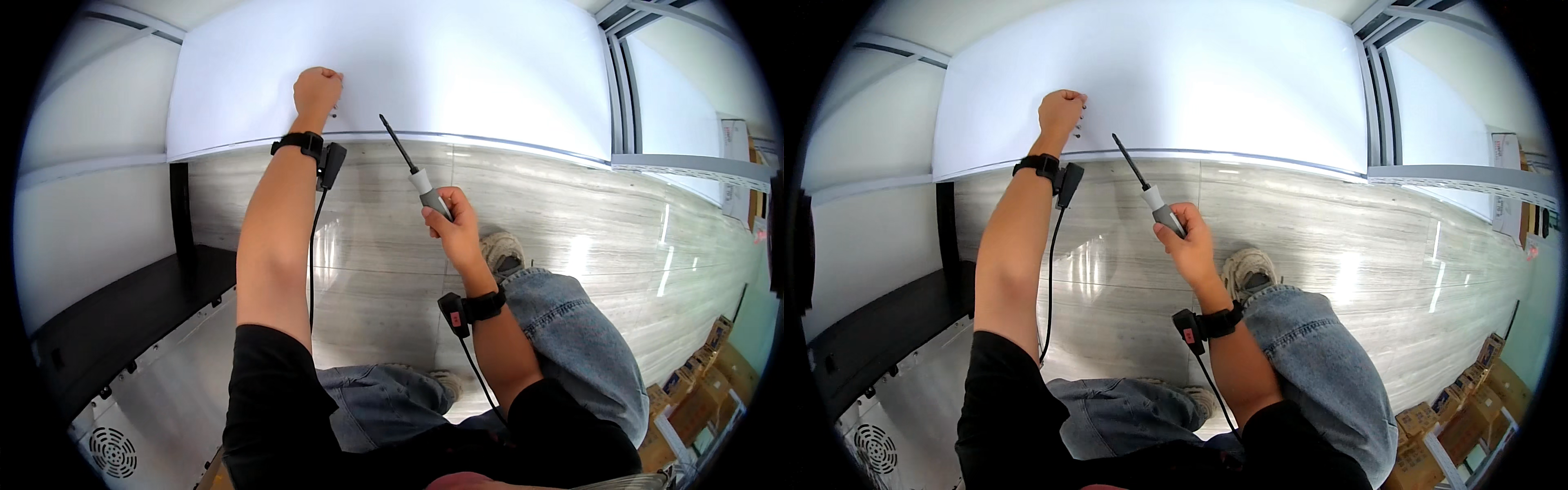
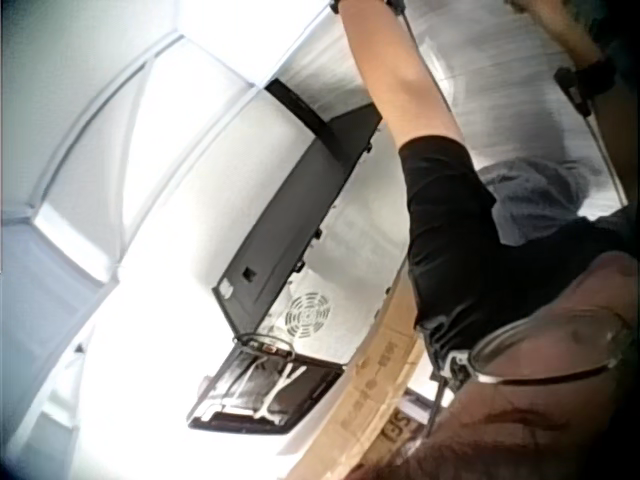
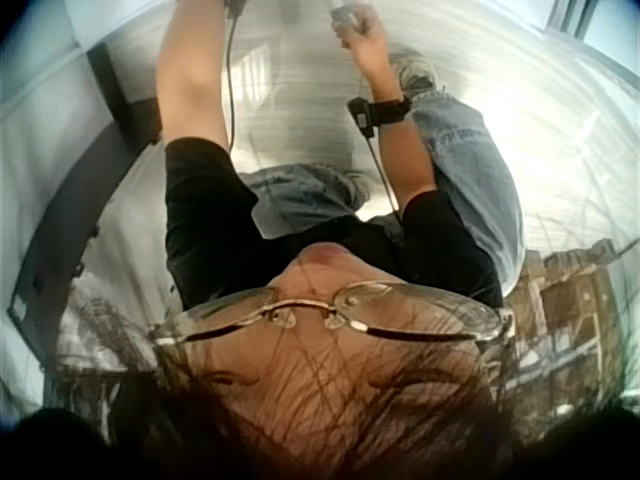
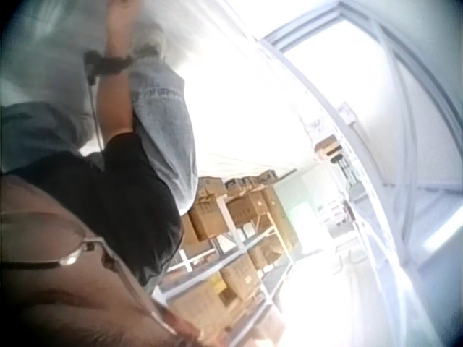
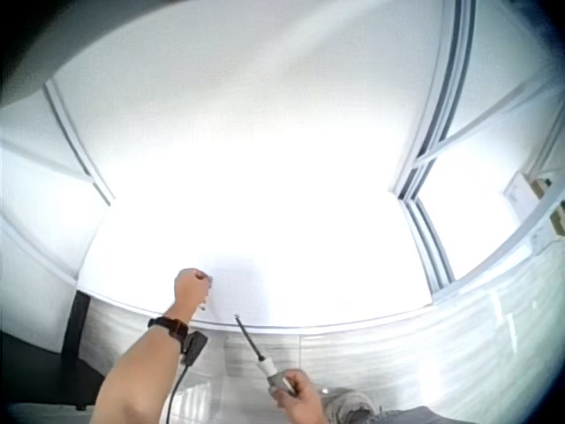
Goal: The person uses a screwdriver to fasten screws into the back panel of a white appliance, likely a refrigerator or freezer. They systematically work along the edges, securing the panel to the frame.
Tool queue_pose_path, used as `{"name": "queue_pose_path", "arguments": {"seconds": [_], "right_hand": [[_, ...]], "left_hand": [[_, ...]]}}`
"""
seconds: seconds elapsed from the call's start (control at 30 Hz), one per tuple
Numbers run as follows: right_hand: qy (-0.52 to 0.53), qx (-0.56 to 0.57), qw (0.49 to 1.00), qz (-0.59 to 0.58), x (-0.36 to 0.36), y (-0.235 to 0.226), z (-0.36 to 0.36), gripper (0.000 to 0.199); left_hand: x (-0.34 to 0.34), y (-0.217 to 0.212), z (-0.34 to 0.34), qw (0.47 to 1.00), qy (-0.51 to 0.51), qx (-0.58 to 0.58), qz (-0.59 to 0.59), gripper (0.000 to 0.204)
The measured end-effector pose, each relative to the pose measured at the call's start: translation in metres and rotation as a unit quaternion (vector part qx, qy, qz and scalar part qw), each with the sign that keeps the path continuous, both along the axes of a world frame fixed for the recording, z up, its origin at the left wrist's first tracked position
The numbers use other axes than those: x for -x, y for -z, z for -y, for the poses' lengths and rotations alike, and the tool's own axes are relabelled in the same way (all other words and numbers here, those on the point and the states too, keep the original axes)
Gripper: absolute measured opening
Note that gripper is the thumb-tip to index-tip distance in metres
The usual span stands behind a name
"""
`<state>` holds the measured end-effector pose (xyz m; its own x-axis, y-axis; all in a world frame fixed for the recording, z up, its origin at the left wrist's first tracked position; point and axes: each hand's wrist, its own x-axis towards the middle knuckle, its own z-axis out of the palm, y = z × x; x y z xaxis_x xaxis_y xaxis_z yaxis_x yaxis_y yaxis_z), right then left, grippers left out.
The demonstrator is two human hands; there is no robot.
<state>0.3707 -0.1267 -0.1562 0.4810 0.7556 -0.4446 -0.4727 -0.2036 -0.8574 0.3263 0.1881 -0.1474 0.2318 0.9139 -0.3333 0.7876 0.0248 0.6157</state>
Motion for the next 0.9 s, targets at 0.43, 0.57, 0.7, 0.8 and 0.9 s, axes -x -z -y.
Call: {"name": "queue_pose_path", "arguments": {"seconds": [0.43,0.57,0.7,0.8,0.9], "right_hand": [[-0.080,-0.007,0.993,0.091,0.077,-0.082,0.004,0.018],[-0.109,0.019,0.985,0.133,0.115,-0.134,0.024,0.019],[-0.119,0.012,0.987,0.104,0.146,-0.187,0.046,0.020],[-0.128,0.009,0.988,0.082,0.159,-0.213,0.059,0.016],[-0.182,-0.020,0.982,0.049,0.170,-0.223,0.061,0.015]], "left_hand": [[0.159,-0.071,0.115,0.712,-0.221,0.288,0.602,0.013],[0.194,-0.116,0.153,0.682,-0.214,0.303,0.630,0.014],[0.224,-0.150,0.186,0.603,-0.206,0.330,0.696,0.016],[0.247,-0.165,0.202,0.590,-0.177,0.301,0.728,0.014],[0.283,-0.184,0.220,0.631,-0.170,0.230,0.721,0.012]]}}
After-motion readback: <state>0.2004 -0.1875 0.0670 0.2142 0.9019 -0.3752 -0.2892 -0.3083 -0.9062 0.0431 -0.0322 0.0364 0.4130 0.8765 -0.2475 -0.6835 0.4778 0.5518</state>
